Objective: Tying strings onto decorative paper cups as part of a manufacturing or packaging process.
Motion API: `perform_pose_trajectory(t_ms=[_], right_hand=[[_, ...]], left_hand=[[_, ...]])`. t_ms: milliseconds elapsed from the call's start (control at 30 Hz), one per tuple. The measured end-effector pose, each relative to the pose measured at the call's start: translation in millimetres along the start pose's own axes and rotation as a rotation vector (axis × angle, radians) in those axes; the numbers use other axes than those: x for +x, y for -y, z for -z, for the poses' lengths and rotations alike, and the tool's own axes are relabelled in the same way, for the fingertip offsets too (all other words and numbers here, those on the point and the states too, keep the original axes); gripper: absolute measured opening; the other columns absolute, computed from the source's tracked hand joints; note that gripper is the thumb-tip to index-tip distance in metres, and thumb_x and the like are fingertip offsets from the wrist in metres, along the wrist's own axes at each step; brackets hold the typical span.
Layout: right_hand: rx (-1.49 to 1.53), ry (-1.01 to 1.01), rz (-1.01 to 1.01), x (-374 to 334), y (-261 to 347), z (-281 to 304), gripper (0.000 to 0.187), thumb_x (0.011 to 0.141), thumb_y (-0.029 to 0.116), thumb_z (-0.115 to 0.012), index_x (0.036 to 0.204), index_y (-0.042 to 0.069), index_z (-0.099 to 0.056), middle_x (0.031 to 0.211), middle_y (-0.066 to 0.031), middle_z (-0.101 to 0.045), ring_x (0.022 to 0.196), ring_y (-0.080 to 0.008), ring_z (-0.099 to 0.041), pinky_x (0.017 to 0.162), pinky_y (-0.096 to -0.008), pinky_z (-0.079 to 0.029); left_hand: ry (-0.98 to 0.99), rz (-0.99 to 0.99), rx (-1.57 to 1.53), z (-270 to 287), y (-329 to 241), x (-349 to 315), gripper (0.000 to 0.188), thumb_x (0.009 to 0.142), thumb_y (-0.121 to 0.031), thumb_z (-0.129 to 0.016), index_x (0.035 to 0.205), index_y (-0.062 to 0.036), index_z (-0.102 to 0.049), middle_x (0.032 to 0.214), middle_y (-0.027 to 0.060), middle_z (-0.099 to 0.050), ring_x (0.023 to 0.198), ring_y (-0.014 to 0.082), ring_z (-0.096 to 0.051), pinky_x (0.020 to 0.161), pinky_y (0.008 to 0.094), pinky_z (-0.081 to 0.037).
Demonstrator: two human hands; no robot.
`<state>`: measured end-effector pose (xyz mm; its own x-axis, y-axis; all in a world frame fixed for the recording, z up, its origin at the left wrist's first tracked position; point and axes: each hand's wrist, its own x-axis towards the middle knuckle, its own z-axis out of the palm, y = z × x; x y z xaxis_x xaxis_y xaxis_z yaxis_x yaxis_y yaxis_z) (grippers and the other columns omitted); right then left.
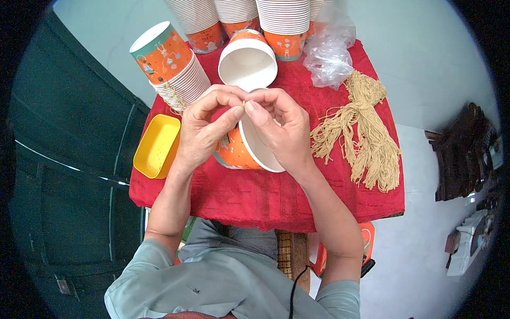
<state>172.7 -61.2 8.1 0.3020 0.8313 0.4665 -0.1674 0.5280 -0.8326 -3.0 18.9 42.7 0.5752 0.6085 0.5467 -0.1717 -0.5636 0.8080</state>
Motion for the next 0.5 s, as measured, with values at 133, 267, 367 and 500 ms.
perform_pose_trajectory(t_ms=[133,267,367,500], right_hand=[[-0.037,0.005,0.001,0.2,-4.3,1.2,0.011,0.111,0.012,-0.075,0.116,0.002,-0.074,0.110,0.0006,-0.077,0.100,-0.0056,-0.071,0.092,-0.0257,-0.057],[-0.048,0.009,-0.016,-2.1,-4.9,-1.0,0.009,0.111,0.013,-0.074,0.113,0.003,-0.074,0.110,0.0010,-0.076,0.101,-0.0060,-0.070,0.092,-0.0266,-0.057],[-0.110,-0.013,0.024,-4.8,-6.3,-7.0,0.008,0.110,0.011,-0.075,0.111,0.003,-0.073,0.110,-0.0002,-0.075,0.101,-0.0079,-0.071,0.091,-0.0281,-0.058],[-0.391,-0.041,0.234,-1.5,-3.3,-10.0,0.008,0.104,0.006,-0.079,0.107,0.002,-0.073,0.107,-0.0051,-0.075,0.099,-0.0142,-0.073,0.089,-0.0312,-0.058]], left_hand=[[-0.001,0.020,-0.008,2.0,0.7,-1.0,0.008,0.105,-0.007,-0.078,0.109,0.0001,-0.078,0.125,0.0093,-0.075,0.119,0.0170,-0.071,0.104,0.0345,-0.058],[-0.008,0.041,-0.087,4.7,3.8,-1.9,0.009,0.106,-0.007,-0.077,0.110,0.0004,-0.078,0.126,0.0093,-0.076,0.118,0.0162,-0.071,0.104,0.0340,-0.057],[-0.031,0.113,-0.180,7.4,6.3,-3.9,0.010,0.107,-0.008,-0.076,0.111,0.0007,-0.079,0.127,0.0090,-0.076,0.118,0.0154,-0.071,0.105,0.0338,-0.057],[-0.044,0.087,-0.203,9.7,11.9,-4.0,0.011,0.108,-0.009,-0.076,0.111,0.0012,-0.078,0.126,0.0091,-0.077,0.118,0.0147,-0.071,0.106,0.0336,-0.057]])
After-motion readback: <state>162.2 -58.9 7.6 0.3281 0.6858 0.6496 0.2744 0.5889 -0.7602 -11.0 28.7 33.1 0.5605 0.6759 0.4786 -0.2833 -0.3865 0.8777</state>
